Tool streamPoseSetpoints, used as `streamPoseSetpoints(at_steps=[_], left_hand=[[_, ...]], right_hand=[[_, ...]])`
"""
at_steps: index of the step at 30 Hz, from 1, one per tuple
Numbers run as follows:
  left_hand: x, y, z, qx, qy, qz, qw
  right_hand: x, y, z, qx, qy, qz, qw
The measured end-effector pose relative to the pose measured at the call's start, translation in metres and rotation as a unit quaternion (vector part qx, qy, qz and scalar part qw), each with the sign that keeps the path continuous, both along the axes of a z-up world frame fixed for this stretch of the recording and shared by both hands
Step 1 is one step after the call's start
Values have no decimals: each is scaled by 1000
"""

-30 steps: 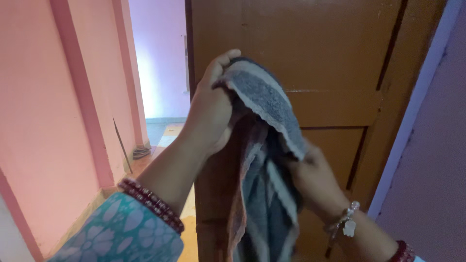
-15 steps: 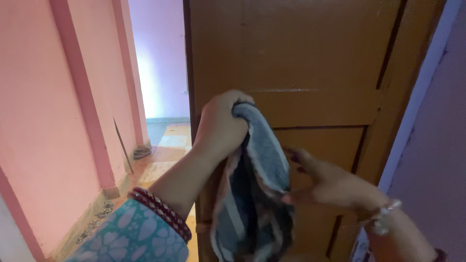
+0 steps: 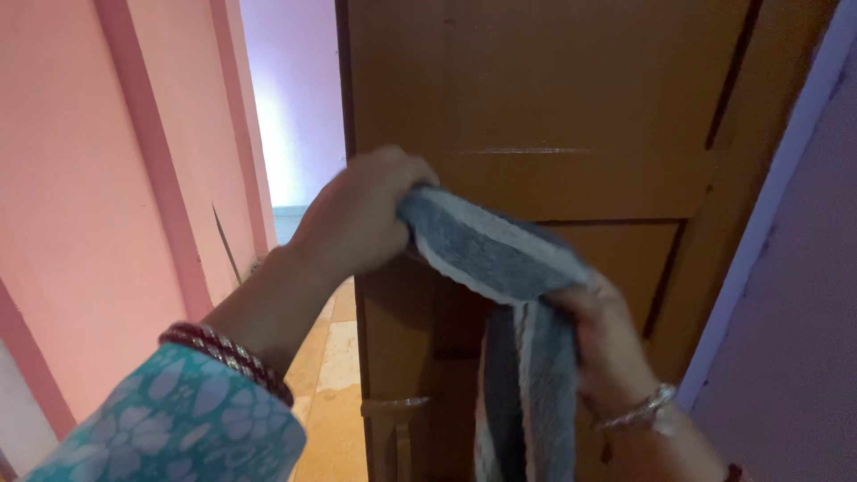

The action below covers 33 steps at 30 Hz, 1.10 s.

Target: The person wipes the surface of a brown wooden door using a cloth. They systematically clean the door panels and the metal latch, moving from the lower sections to the upper sections.

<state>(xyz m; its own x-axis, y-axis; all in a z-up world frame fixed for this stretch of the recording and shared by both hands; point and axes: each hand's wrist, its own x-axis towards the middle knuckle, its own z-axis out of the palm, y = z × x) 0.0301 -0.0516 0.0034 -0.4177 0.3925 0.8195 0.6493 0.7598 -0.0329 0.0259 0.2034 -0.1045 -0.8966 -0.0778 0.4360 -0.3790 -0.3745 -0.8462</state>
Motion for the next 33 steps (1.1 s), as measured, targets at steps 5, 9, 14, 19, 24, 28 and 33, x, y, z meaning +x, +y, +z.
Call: streamPoseSetpoints(at_steps=[5, 9, 14, 19, 24, 28, 33], left_hand=[[10, 0, -12, -182, -103, 14, 978], [7, -11, -5, -139, 62, -43, 987], [-13, -14, -9, -103, 193, 149, 964], [-31, -20, -16, -63, 157, 158, 973], [-43, -25, -23, -72, 179, 153, 969], [-47, -24, -25, -74, 168, 167, 969], [-49, -25, -22, -73, 164, 145, 973]], right_hand=[[12, -16, 35, -196, -98, -108, 970], [21, -32, 47, -207, -45, -240, 947], [11, -68, 32, -52, 190, -319, 927], [-5, -106, -2, 178, 407, -395, 805], [-23, -103, -36, 296, 384, -399, 778], [-31, -92, -70, 408, 369, -371, 748], [-25, -73, -99, 534, 413, -293, 677]])
